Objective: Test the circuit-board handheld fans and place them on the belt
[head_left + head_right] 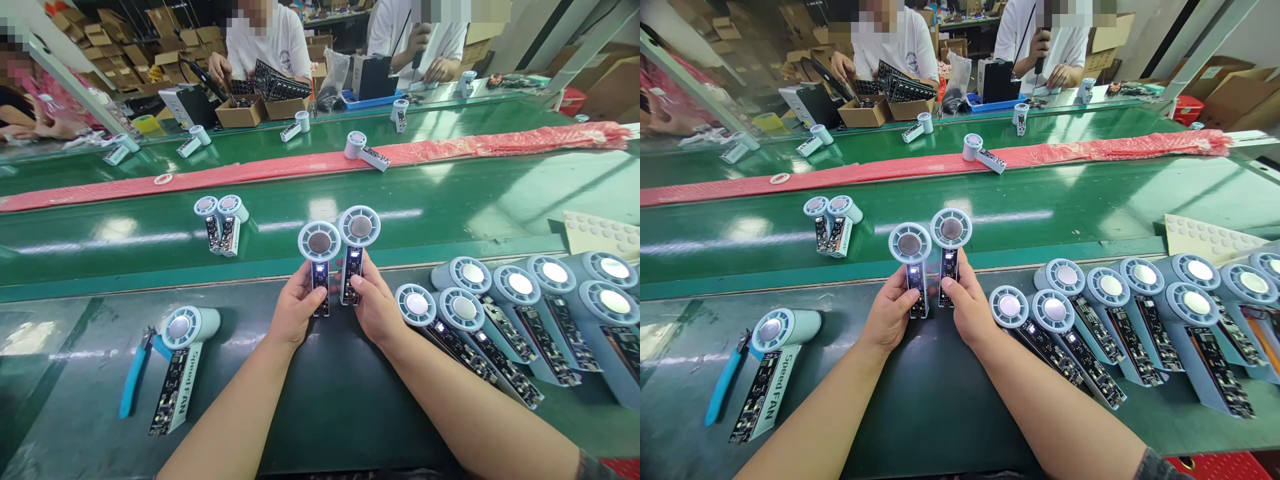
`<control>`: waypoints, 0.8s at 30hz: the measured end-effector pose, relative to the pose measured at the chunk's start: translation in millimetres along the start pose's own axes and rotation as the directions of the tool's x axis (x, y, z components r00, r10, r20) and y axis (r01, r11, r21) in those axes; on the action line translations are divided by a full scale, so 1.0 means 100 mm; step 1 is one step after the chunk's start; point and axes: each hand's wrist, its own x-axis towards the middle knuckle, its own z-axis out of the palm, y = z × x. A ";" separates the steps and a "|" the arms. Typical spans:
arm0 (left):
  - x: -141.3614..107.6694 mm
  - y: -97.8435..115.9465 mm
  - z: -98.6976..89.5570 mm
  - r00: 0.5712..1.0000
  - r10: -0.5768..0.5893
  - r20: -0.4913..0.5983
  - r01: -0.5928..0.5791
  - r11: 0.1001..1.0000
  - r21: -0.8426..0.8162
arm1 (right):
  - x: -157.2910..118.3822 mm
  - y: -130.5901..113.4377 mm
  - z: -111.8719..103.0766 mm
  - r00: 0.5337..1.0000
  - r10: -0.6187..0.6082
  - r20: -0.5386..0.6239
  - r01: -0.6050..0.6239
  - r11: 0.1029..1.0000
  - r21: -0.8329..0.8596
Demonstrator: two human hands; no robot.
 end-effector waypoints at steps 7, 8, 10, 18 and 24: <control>-0.01 -0.02 0.01 1.000 0.022 0.013 -0.022 1.000 -0.003 | -0.02 -0.01 0.00 0.999 0.012 -0.048 -0.014 0.999 -0.046; -0.01 -0.03 0.01 1.000 0.028 0.003 -0.028 1.000 0.000 | -0.01 -0.01 0.00 0.998 0.011 -0.055 -0.014 0.999 -0.052; -0.01 -0.06 0.02 0.999 0.033 -0.026 -0.031 0.998 0.047 | 0.01 0.00 0.01 0.996 0.018 -0.083 -0.025 0.996 -0.081; -0.52 0.36 -0.07 0.989 0.004 -0.147 0.113 0.617 0.779 | -0.35 -0.24 0.09 0.971 0.161 -0.175 -0.228 0.840 -0.492; -1.80 0.20 -0.53 0.960 -0.196 -0.200 0.240 0.209 0.948 | -1.55 -0.54 -0.63 0.917 0.399 -0.020 -0.157 0.313 -0.937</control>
